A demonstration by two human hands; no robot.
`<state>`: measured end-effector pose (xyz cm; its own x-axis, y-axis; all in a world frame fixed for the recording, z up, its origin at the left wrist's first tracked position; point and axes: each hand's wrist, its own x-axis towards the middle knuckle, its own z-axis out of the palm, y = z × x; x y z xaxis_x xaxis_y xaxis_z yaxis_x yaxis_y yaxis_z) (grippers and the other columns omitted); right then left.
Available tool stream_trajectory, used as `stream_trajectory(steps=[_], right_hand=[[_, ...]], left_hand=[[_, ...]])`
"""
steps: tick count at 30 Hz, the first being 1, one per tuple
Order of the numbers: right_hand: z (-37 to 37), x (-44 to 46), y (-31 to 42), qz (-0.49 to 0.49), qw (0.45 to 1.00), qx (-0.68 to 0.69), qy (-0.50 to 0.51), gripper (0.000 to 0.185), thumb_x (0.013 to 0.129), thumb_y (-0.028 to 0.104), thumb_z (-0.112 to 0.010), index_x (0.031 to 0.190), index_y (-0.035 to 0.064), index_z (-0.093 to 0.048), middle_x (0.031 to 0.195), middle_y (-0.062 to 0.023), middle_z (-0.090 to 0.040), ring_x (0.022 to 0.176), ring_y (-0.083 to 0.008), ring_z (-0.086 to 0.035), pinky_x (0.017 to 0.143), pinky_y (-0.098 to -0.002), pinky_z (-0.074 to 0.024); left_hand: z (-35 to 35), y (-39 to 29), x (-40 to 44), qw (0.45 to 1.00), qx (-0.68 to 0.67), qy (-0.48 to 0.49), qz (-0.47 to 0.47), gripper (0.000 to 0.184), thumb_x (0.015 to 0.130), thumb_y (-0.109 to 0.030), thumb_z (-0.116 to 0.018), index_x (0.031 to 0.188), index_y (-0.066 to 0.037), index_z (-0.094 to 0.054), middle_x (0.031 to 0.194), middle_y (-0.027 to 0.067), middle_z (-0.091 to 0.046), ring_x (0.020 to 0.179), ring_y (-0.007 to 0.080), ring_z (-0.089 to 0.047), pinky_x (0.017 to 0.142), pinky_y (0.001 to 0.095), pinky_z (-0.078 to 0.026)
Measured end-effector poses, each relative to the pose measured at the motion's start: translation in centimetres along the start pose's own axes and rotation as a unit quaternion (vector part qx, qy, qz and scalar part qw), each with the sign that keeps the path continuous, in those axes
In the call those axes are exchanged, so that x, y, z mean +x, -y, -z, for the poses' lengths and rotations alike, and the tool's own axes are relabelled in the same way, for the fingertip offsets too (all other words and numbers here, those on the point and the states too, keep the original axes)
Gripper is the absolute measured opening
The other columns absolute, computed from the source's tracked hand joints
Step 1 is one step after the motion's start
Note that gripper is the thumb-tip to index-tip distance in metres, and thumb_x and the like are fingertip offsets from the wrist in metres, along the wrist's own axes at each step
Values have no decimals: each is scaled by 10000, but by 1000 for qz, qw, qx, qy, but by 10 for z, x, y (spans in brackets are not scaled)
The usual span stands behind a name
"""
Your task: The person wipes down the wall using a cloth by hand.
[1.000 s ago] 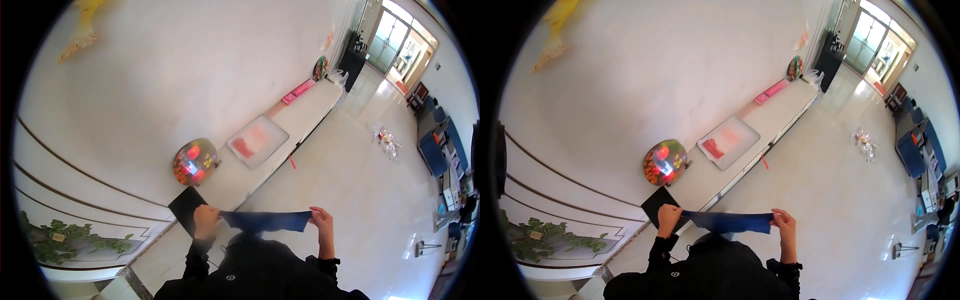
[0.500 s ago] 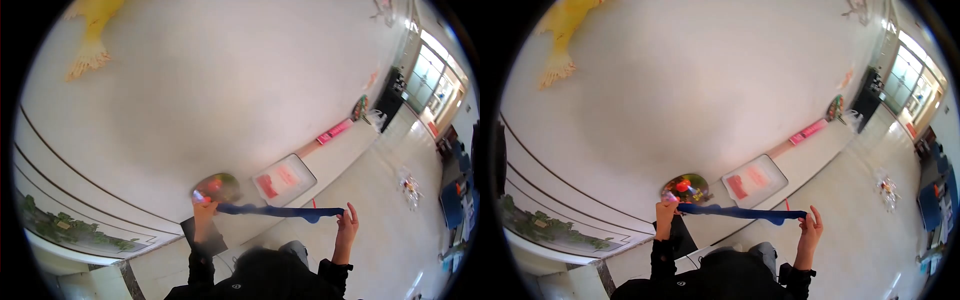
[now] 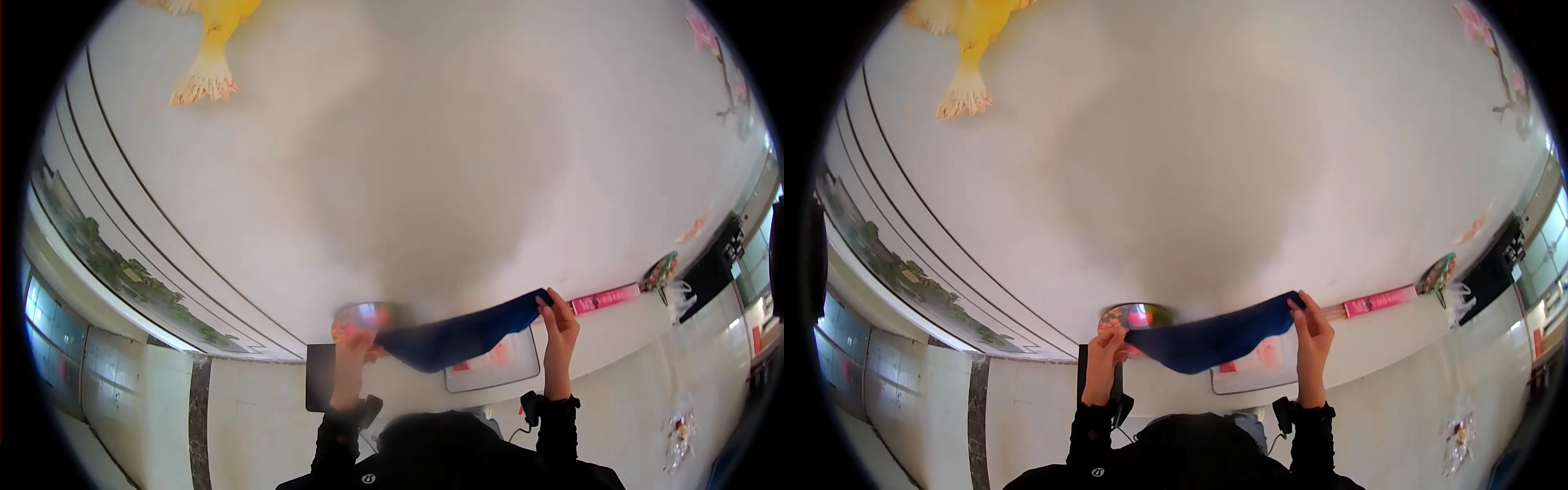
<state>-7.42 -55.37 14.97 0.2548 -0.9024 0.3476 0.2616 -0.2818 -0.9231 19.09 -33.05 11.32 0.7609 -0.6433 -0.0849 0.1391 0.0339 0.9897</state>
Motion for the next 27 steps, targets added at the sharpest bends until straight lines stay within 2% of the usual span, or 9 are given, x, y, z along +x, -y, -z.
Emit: stream_trajectory(steps=[4,6,9,12,18,20,22,23,27], right_hand=[[20,61,10,58,996,40,47,496,885,16,-573,1349,-47,-411,1325,-159,-497,1246,-258,-478,1032,-328,-354],[26,97,16,101,992,28,75,552,861,9,-597,1365,-53,-380,1405,-164,-412,1300,-283,-412,1075,-364,-306],[23,150,46,226,966,-30,123,639,836,16,-625,1396,-47,-325,1440,-174,-360,1358,-283,-315,1115,-388,-225],[13,204,84,310,936,-34,163,752,817,75,-667,1436,-15,-251,1491,-166,-272,1398,-272,-225,1131,-401,-178],[-42,297,154,456,871,-183,21,873,784,327,-738,1454,72,-239,1480,-205,-268,1383,-360,-226,1110,-436,-218],[-65,319,152,489,844,-217,-25,832,833,467,-638,1452,75,-245,1416,-255,-321,1331,-423,-271,1083,-486,-241],[-86,338,133,556,713,-395,-165,769,872,519,-533,1454,89,-269,1309,-270,-415,1220,-432,-394,1040,-526,-274],[-94,342,117,566,696,-395,-197,744,880,526,-505,1447,94,-294,1254,-268,-449,1156,-423,-439,1020,-533,-287],[-97,321,67,546,685,-423,-232,685,871,528,-492,1397,97,-412,1150,-248,-513,1022,-375,-522,960,-520,-338]], left_hand=[[-45,3,34,959,204,-12,-198,284,928,-213,-564,1112,1,-601,998,71,-653,848,120,-619,715,199,-473],[-97,-63,34,987,-53,54,-144,375,932,-193,-545,1231,34,-525,1204,140,-575,1066,215,-588,886,279,-474],[-124,-87,72,953,-152,112,-236,476,927,-120,-525,1361,23,-391,1398,140,-404,1291,265,-412,1052,357,-344],[-167,-153,75,908,26,96,-406,596,932,-122,-517,1440,15,-238,1494,132,-267,1381,270,-267,1110,380,-226],[-219,-241,124,722,359,-128,-578,777,916,-399,-556,1446,22,-173,1426,314,-276,1283,469,-338,1066,428,-293],[-229,-257,150,712,343,-162,-591,805,908,-434,-548,1430,57,-181,1327,348,-368,1216,481,-389,1055,447,-302],[-233,-253,180,584,453,-292,-607,818,900,-428,-554,1412,96,-189,1256,317,-428,1166,463,-424,1051,460,-307],[-241,-242,188,554,456,-326,-616,807,902,-364,-560,1417,109,-156,1226,300,-423,1163,449,-403,1085,480,-241],[-245,-185,202,615,440,-348,-554,798,897,-352,-534,1418,113,-148,1257,314,-405,1195,458,-378,1091,522,-188]])
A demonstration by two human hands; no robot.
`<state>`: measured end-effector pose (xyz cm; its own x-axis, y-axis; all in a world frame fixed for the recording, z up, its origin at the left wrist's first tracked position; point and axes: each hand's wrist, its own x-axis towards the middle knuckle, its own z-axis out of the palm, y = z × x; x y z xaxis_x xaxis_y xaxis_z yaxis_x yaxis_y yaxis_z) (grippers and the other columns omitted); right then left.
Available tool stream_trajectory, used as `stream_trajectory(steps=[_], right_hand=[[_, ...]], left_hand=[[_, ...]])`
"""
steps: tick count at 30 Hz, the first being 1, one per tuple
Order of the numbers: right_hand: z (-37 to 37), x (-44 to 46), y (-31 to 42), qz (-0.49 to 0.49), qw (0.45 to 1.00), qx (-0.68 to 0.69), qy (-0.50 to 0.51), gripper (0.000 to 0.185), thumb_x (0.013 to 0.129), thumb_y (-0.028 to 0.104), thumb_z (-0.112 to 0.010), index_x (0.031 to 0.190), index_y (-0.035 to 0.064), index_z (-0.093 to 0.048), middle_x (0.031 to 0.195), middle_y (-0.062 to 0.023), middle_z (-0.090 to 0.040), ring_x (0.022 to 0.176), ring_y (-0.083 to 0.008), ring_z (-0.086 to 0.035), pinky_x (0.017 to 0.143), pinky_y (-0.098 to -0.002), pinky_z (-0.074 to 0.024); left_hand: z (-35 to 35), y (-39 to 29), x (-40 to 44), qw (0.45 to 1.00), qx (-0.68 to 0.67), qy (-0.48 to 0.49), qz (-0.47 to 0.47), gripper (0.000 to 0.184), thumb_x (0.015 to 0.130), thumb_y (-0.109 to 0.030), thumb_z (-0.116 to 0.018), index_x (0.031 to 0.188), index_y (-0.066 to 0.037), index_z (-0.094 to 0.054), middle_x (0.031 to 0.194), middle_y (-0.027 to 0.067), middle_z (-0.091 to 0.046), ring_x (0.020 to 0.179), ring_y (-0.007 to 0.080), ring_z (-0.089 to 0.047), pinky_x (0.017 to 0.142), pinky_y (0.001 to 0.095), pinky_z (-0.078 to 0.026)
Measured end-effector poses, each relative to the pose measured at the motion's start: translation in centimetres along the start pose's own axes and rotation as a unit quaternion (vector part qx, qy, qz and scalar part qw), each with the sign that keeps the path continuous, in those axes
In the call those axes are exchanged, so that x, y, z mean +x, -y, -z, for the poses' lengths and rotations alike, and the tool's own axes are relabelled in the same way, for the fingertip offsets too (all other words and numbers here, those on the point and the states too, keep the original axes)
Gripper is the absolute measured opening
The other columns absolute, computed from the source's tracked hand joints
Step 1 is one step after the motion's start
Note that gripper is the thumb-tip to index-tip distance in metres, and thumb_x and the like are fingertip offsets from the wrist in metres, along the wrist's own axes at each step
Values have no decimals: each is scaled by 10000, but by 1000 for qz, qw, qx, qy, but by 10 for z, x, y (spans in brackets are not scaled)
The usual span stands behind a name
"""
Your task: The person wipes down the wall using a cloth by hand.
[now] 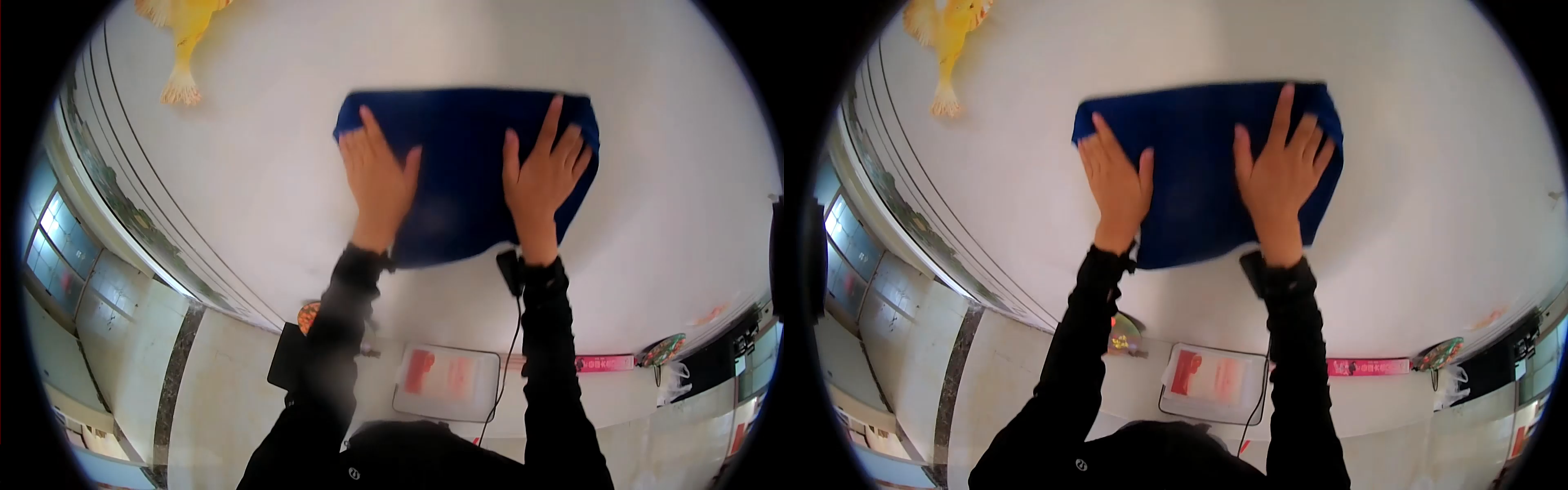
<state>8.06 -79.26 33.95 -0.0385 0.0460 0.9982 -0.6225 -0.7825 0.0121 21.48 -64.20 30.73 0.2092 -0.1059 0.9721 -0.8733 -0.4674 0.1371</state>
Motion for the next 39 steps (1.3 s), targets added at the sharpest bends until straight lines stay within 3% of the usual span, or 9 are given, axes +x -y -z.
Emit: stream_trajectory(steps=[6,8,13,15,17,23,27,35,39], right_hand=[[10,-60,2,20,997,16,71,691,808,548,-551,1346,118,-496,1032,-188,-522,872,-312,-522,879,-476,-376],[12,-76,3,45,996,27,69,712,758,567,-592,1324,141,-526,914,-128,-501,756,-274,-493,809,-438,-389],[21,-141,6,67,988,52,126,661,769,532,-603,1298,139,-547,795,-91,-495,681,-245,-480,689,-396,-382],[28,-175,3,77,983,55,160,637,773,515,-610,1285,140,-557,760,-84,-494,665,-238,-481,651,-385,-373],[42,-208,3,76,966,81,234,576,786,460,-628,1257,133,-574,739,-91,-509,675,-248,-502,629,-383,-367],[95,-274,32,86,909,126,389,566,829,262,-600,1350,90,-460,949,-143,-538,854,-297,-517,808,-423,-422],[92,-262,46,49,896,139,419,566,849,238,-586,1368,73,-432,1048,-222,-530,928,-389,-507,919,-464,-392],[21,-40,148,144,971,102,162,532,874,313,-583,1366,157,-455,1097,-159,-560,955,-309,-539,910,-442,-405],[-28,19,223,195,973,121,38,519,882,371,-557,1357,183,-465,1118,-113,-551,979,-273,-530,928,-445,-369]], left_hand=[[-22,22,-115,996,-2,53,66,818,894,-395,-487,1410,133,-134,1333,355,-335,1245,518,-299,1082,569,-151],[-24,25,-151,993,42,85,70,919,739,-292,-680,1373,163,-195,1172,327,-447,1142,471,-403,1065,573,-212],[-15,31,-211,982,44,160,93,851,744,-299,-687,1328,171,-283,1111,312,-505,1094,466,-448,1050,561,-255],[-2,34,-232,947,37,287,137,823,850,-366,-578,1351,182,-223,1155,342,-450,1138,478,-410,1072,520,-244],[22,36,-257,940,37,308,139,787,862,-363,-572,1354,159,-250,1139,314,-472,1119,439,-436,1069,478,-275],[78,43,-375,888,-49,428,160,731,896,-319,-536,1393,114,-220,1215,271,-453,1151,427,-424,1068,487,-266],[86,80,-330,925,4,357,134,671,931,-295,-489,1403,96,-216,1185,281,-459,1134,427,-435,1071,488,-263],[65,149,-161,987,33,124,99,659,917,-301,-510,1389,91,-270,1118,249,-488,1091,386,-472,1085,495,-252],[76,183,-124,985,55,87,137,673,918,-320,-509,1395,87,-266,1152,210,-483,1129,343,-464,1101,487,-212]])
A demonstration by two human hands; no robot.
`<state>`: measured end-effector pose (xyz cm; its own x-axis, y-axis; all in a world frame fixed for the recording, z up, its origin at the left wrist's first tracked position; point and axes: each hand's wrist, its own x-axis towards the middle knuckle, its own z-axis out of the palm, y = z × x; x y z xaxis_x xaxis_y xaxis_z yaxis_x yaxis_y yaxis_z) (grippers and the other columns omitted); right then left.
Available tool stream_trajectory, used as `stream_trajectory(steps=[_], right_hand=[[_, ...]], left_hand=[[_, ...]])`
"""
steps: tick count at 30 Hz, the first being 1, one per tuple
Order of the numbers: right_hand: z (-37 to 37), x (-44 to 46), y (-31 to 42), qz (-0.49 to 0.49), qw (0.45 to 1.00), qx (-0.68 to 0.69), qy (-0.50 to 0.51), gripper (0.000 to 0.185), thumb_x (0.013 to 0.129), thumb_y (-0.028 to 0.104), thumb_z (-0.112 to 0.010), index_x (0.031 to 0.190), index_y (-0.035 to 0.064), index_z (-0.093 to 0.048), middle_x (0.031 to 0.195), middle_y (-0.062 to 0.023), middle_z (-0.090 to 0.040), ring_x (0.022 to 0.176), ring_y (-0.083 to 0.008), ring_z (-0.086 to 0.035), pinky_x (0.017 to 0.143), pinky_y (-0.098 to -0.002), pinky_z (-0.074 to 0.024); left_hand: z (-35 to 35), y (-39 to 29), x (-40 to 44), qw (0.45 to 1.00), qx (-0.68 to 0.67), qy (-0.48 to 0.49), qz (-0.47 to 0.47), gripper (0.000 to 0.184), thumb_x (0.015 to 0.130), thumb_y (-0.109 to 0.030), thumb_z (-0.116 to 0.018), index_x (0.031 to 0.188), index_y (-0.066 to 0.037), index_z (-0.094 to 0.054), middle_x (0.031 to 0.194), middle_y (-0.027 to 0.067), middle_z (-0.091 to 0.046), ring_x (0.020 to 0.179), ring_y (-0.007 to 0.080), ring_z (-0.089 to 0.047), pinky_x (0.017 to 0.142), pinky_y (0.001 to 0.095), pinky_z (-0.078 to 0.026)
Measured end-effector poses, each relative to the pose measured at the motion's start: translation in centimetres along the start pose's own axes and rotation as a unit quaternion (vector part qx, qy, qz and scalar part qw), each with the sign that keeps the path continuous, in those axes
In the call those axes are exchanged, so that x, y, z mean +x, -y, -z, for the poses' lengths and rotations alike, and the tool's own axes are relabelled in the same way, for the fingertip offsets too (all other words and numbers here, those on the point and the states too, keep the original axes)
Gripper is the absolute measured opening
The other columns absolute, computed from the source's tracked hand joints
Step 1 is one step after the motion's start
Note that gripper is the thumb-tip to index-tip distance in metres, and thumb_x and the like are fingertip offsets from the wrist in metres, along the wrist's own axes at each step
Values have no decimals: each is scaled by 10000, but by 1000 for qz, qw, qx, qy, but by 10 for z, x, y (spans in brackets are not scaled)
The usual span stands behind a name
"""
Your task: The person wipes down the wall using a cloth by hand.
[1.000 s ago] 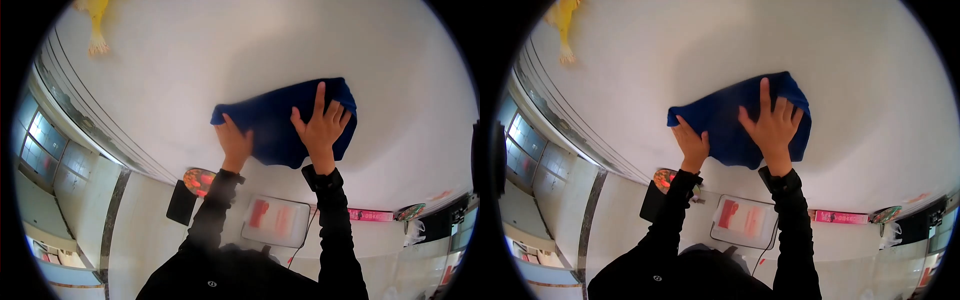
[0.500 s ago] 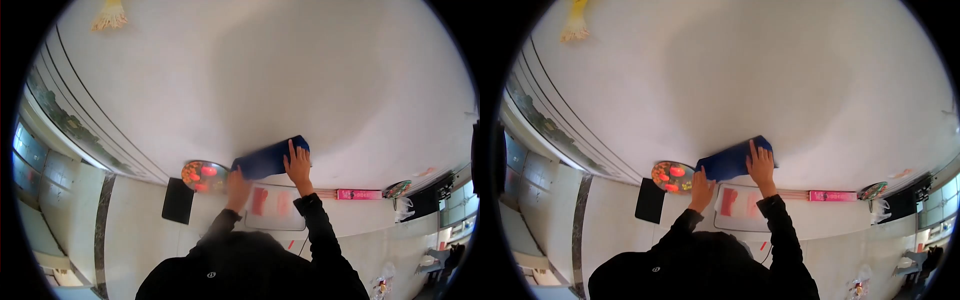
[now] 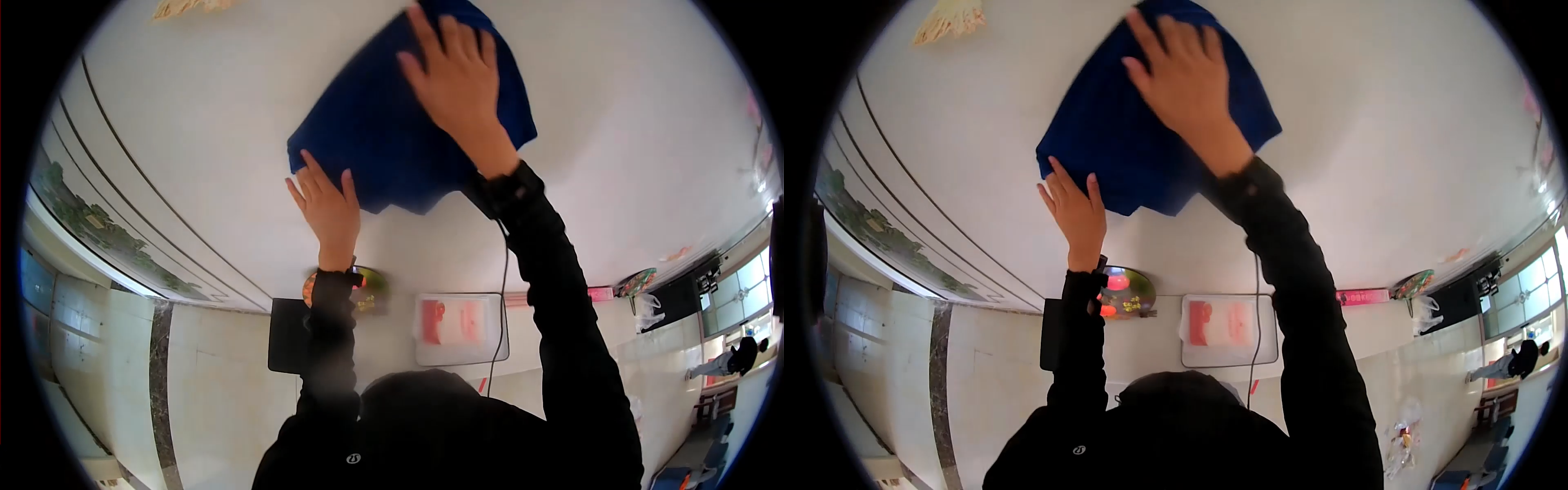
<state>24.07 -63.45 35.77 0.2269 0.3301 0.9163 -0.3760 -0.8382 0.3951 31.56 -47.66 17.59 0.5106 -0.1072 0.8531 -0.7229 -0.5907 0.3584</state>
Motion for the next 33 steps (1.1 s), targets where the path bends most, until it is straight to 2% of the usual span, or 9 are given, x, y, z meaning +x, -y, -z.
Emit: stream_trajectory(steps=[5,10,12,14,19,23,26,30,33], right_hand=[[-38,34,95,61,994,93,22,531,841,345,-589,1327,158,-485,1142,-73,-551,1018,-217,-514,943,-403,-372],[-83,-3,179,239,935,249,89,570,828,283,-575,1341,68,-452,1164,-65,-544,1069,-187,-486,979,-368,-348],[-102,-35,212,246,926,266,110,586,833,269,-567,1365,66,-431,1240,-76,-538,1156,-194,-481,1059,-370,-290],[-100,-54,227,263,911,278,151,564,832,247,-557,1343,34,-449,1297,-105,-519,1221,-220,-454,1085,-371,-265],[-98,-72,230,256,875,380,156,599,750,264,-594,1278,-6,-504,1367,-122,-467,1283,-254,-405,1125,-390,-231],[-75,-64,182,251,897,342,128,429,852,101,-432,1251,-36,-514,1343,-129,-489,1247,-257,-442,1087,-353,-302],[-67,-63,116,226,908,349,53,436,843,167,-499,1232,-28,-527,1283,-120,-522,1187,-258,-475,1073,-373,-314],[-9,-38,-19,226,940,253,47,532,854,280,-567,1315,32,-472,1263,-90,-534,1170,-251,-484,1072,-383,-312],[27,-27,-122,183,960,212,-13,569,863,341,-569,1371,125,-432,1257,-62,-546,1166,-250,-495,1073,-377,-318]], left_hand=[[-2,52,-36,993,49,65,89,722,891,-311,-539,1422,60,-220,1202,216,-470,1190,344,-437,1119,479,-170],[-12,103,-121,970,87,151,171,650,945,-304,-445,1427,56,-199,1302,291,-409,1233,400,-399,1110,492,-173],[-6,107,-150,944,129,208,222,629,936,-322,-440,1413,40,-248,1381,246,-377,1233,353,-409,1129,465,-175],[8,114,-181,941,167,246,163,624,929,-318,-449,1400,50,-266,1395,245,-364,1225,385,-400,1117,503,-191],[14,86,-222,945,99,227,212,532,896,-239,-486,1333,47,-385,1308,230,-430,1197,396,-413,1044,559,-280],[4,48,-212,966,118,181,146,534,888,-212,-487,1355,22,-378,1228,248,-464,1177,402,-430,1026,512,-321],[16,6,-165,964,77,210,142,556,919,-217,-456,1408,3,-308,1250,291,-446,1159,426,-434,1027,485,-324],[15,-66,-104,982,-42,104,151,552,996,-310,-361,1427,19,-259,1362,320,-362,1251,469,-337,1072,495,-242],[-10,-95,-47,998,31,-23,45,568,985,-324,-406,1429,4,-272,1341,303,-399,1225,460,-375,1068,492,-259]])
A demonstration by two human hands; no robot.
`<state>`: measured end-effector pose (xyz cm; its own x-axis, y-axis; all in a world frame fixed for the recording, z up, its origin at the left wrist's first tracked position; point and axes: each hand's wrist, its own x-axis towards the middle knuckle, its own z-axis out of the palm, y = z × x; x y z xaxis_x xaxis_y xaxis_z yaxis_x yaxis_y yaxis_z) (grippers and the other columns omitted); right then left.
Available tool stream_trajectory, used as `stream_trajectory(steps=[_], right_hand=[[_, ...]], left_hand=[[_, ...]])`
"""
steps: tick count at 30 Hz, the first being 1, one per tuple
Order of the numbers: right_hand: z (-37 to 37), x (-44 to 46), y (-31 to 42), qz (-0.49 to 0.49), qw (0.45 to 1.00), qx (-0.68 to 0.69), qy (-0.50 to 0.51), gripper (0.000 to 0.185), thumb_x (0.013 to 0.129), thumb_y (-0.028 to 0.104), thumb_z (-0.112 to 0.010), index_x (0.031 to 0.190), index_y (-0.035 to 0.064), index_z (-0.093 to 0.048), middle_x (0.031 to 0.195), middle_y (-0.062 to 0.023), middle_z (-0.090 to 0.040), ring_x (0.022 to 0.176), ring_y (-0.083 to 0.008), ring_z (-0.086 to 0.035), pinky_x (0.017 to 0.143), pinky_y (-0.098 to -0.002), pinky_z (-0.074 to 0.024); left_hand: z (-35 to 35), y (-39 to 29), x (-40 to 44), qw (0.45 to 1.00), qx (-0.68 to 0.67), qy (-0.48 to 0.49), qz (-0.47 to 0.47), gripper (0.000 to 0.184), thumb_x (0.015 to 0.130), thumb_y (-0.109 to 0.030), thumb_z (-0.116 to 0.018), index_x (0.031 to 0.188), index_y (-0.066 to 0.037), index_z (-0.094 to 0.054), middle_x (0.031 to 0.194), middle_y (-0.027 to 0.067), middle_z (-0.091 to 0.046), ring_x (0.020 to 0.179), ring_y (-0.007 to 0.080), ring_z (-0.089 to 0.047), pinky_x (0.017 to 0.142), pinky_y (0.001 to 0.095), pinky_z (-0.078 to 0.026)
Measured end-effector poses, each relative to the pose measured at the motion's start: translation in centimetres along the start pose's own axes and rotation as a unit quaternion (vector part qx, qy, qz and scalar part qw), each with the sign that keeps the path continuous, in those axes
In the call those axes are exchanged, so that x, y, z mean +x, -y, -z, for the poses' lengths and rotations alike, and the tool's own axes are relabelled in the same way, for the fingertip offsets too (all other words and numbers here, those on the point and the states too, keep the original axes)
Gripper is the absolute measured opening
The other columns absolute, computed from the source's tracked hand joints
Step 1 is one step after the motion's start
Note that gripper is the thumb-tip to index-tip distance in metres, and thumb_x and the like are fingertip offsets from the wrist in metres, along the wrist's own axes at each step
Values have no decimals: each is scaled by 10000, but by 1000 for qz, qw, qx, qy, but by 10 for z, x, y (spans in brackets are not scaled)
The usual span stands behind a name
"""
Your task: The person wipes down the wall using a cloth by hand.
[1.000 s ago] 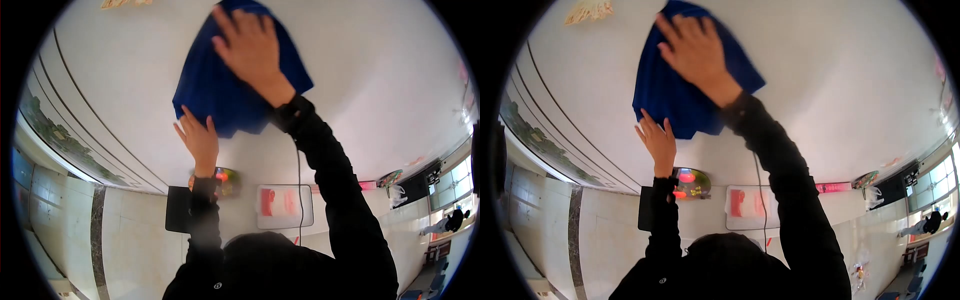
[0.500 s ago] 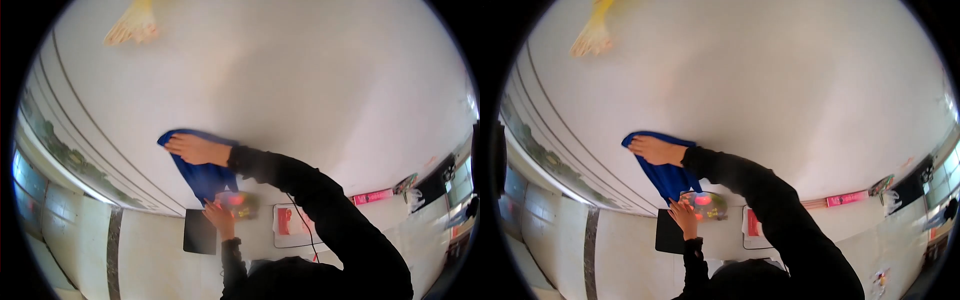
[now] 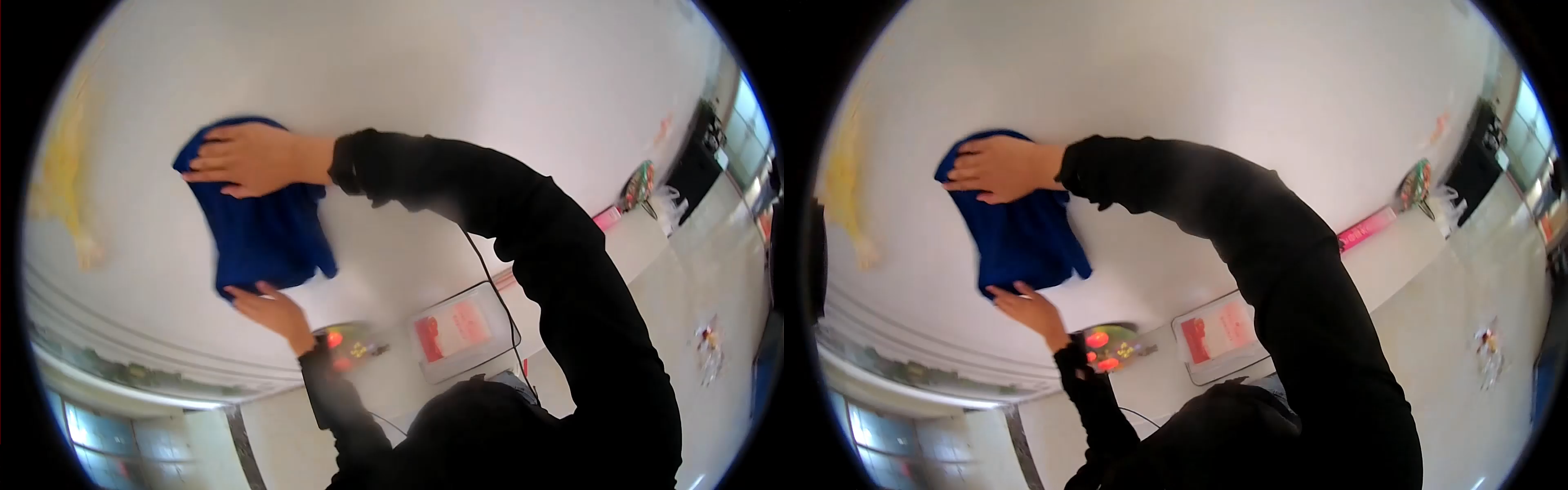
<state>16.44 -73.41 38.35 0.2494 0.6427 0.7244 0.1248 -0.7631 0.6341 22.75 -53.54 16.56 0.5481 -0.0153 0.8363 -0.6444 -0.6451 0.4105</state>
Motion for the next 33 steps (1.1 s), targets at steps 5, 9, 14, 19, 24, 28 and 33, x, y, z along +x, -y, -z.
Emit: stream_trajectory(steps=[5,9,14,19,24,28,33], right_hand=[[131,-66,-115,-95,983,-99,-125,519,809,359,-624,1279,162,-529,1201,-67,-589,1084,-288,-558,972,-406,-412],[217,-145,-138,-235,962,-94,-103,557,775,220,-628,1285,42,-495,1174,-173,-557,1131,-344,-487,1027,-461,-320],[256,-238,-138,-306,916,-254,-47,614,811,211,-598,1387,111,-411,1175,-234,-518,1122,-413,-457,1015,-459,-333],[260,-341,-129,-266,918,-293,-27,511,903,369,-509,1364,153,-462,1164,-121,-547,1042,-288,-522,970,-409,-362],[265,-411,-81,-289,911,-287,61,576,898,382,-469,1386,80,-425,1018,-159,-522,908,-313,-484,885,-408,-350],[264,-487,-22,-351,879,-255,200,625,837,359,-542,1343,4,-445,902,-191,-509,840,-362,-467,845,-498,-368],[248,-505,73,-424,860,-154,238,499,860,167,-574,1324,19,-464,970,-212,-521,893,-390,-504,824,-485,-404]], left_hand=[[-9,-149,91,981,30,-121,-148,612,968,-385,-431,1425,-4,-289,1350,240,-433,1196,398,-452,1090,494,-227],[-43,-254,88,959,25,-168,-229,706,931,-399,-479,1425,49,-244,1324,250,-450,1234,385,-427,1105,544,-145],[-72,-309,24,950,-4,-146,-277,738,893,-435,-495,1379,94,-324,1064,263,-541,1058,404,-506,1097,576,-168],[-85,-303,-54,952,2,-35,-306,747,888,-451,-505,1357,106,-341,1029,270,-526,1038,428,-488,1081,575,-196],[-86,-286,-130,943,19,113,-312,697,815,-410,-622,1307,53,-451,953,172,-554,985,345,-521,1057,556,-267],[-80,-246,-181,908,6,229,-350,617,841,-361,-605,1324,-7,-459,962,112,-567,1002,264,-532,1068,528,-267],[-60,-189,-204,902,8,301,-311,605,856,-336,-593,1344,-16,-435,1016,116,-574,1061,239,-528,1086,505,-249]])
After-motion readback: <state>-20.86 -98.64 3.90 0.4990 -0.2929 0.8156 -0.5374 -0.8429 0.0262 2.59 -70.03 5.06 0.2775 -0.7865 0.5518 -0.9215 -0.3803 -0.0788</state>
